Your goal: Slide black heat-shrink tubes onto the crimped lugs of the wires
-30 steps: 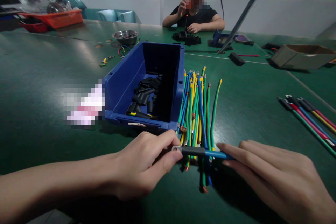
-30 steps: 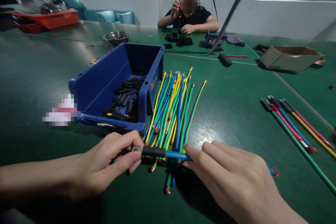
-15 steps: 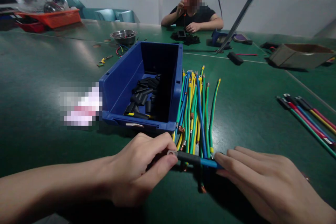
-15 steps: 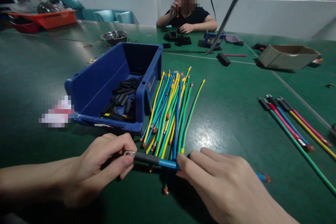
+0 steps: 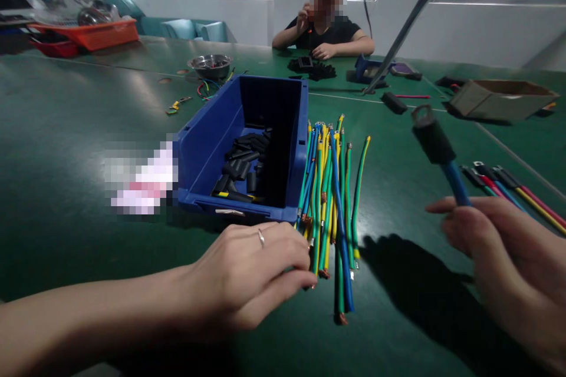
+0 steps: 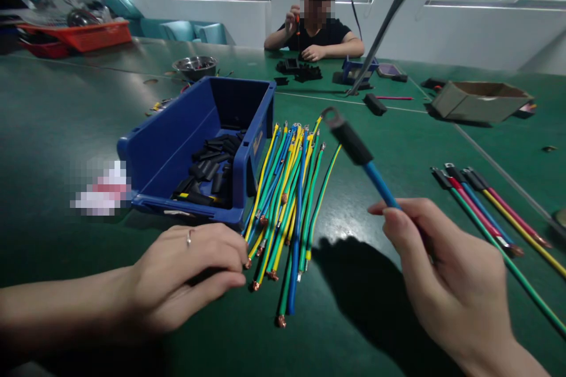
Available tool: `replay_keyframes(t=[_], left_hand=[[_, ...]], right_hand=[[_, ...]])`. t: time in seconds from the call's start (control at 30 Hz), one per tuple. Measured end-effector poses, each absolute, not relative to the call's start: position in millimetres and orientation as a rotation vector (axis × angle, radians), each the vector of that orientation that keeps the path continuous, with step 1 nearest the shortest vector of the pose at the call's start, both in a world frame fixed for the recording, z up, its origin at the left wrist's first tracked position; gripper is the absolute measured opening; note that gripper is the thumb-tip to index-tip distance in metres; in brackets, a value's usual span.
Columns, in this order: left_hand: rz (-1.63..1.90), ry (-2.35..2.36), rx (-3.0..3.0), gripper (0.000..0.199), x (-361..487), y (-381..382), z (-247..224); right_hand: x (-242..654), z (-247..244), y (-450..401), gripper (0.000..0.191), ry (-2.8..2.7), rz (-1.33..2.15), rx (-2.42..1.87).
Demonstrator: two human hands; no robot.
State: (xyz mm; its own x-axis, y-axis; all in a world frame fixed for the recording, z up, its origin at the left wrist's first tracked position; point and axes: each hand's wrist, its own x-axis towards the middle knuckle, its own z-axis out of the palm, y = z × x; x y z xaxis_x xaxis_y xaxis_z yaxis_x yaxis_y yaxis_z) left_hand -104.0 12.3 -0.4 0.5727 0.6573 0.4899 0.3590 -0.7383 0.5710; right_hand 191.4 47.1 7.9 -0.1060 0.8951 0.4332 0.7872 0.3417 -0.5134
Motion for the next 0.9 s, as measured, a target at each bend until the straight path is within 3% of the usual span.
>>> replay_keyframes(t=[0.2, 0.37, 0.47, 0.67, 0.9], left_hand=[[0.774, 0.684, 2.705, 0.023, -100, 12, -2], [0.603, 0.710, 2.772, 0.029, -102, 12, -9], [0.577, 0.699, 2.755, 0.029, -104, 13, -8], [0.582, 0.618, 2.715, 0.031, -106, 16, -3], [0.610, 0.601, 2.720, 0.029, -106, 17, -1]], right_hand=[[191, 7, 69, 0.034, -1.577, 0.811, -1.457], [186, -1, 75, 0.048, -1.495, 1.047, -1.324], [184, -5, 74, 0.043, -1.501, 1.127, -1.305], [189, -6, 74, 0.042, -1.615, 1.043, -1.405], [192, -8, 66, 0.044, -1.769, 0.467, -1.561]])
